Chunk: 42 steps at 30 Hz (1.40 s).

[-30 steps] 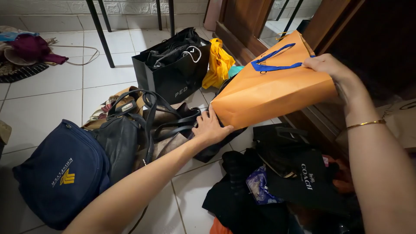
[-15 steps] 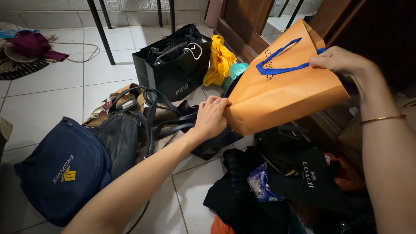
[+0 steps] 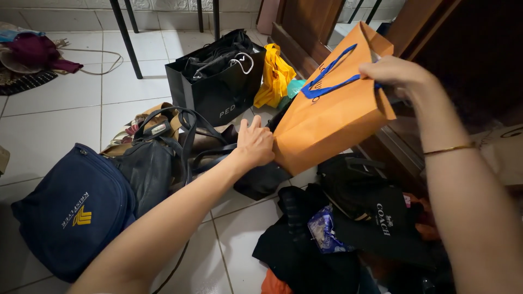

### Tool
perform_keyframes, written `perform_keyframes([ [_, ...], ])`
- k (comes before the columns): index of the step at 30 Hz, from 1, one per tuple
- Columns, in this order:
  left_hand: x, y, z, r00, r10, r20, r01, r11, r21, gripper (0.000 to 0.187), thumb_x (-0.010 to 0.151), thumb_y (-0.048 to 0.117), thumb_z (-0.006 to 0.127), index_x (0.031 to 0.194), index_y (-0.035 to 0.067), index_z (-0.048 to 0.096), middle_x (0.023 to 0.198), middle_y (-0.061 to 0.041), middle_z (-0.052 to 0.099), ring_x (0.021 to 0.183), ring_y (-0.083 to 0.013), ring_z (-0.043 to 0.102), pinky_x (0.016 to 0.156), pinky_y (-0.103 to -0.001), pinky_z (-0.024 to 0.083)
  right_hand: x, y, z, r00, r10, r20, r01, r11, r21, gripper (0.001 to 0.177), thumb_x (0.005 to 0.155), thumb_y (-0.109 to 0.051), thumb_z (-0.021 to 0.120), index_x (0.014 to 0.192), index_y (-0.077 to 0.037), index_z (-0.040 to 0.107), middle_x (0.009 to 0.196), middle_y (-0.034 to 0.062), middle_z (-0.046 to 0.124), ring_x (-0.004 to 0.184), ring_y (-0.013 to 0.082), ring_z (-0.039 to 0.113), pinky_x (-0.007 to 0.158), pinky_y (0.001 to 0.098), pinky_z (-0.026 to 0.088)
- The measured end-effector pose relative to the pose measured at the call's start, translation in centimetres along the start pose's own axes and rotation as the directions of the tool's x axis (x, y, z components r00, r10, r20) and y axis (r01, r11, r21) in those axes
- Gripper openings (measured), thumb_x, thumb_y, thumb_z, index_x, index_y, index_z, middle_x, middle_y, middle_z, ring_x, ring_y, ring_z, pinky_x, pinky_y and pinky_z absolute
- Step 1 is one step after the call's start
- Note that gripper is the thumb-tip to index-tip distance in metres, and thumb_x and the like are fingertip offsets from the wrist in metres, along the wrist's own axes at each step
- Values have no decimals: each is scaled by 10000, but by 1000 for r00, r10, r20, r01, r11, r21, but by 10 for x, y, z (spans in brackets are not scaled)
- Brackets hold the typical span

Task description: The person unpacks and organizes items from multiple shopping bags on the floor. They remove a wallet, a Coach pouch, and other small items, placing them into a larger brown paper bag. The person then moves to a bed and picks up a bundle of clothes.

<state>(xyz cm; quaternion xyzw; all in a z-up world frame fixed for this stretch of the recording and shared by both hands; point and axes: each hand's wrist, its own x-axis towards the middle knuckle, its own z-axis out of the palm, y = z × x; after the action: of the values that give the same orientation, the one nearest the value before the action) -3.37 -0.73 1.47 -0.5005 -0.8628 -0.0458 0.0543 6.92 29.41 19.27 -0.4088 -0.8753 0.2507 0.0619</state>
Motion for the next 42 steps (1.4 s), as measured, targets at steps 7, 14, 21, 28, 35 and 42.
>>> perform_keyframes([
  [7,40,-53,40,987,157,-26,-147,832,-536,490,876,253,551,1340,213,702,1145,-244,616,1132,-418,578,989,-482,490,47,14,28,968,-238,83,230,968,97,422,881,-289,621,1053,87,702,996,155,711,849,222,652,720,404,525],
  [14,45,-63,66,954,38,-299,-184,859,-477,465,761,42,654,1216,128,702,1147,-225,633,1144,-410,606,963,-422,521,-4,-51,96,967,-238,87,207,942,265,398,866,-239,512,1066,53,692,924,151,727,809,259,726,664,461,597],
  [21,41,-68,45,988,-112,-111,10,747,-665,569,777,91,665,1339,103,580,1092,-205,729,1031,-389,689,919,-461,541,-5,15,46,962,-243,-125,272,900,342,766,825,-85,693,1416,109,246,1043,153,638,966,238,684,702,344,584],
  [28,62,-56,72,992,-125,-6,104,850,-517,267,802,187,695,984,2,756,1005,-256,733,986,-425,701,923,-466,565,66,80,90,990,-120,-69,130,977,167,811,690,103,584,1406,115,205,1140,236,585,967,291,672,735,434,610],
  [35,76,-40,104,965,-159,-209,72,926,-371,175,826,100,649,887,-43,728,995,-323,690,941,-500,682,851,-529,560,49,53,109,996,-78,-36,82,983,165,436,664,96,579,1093,28,549,935,157,679,812,261,709,629,465,606],
  [42,60,-21,85,984,-146,-103,104,936,-336,209,854,163,644,882,-22,737,988,-299,709,955,-474,696,874,-516,568,128,106,107,944,-329,3,320,920,227,342,711,-9,616,1041,34,696,992,159,714,886,243,679,735,424,563],
])
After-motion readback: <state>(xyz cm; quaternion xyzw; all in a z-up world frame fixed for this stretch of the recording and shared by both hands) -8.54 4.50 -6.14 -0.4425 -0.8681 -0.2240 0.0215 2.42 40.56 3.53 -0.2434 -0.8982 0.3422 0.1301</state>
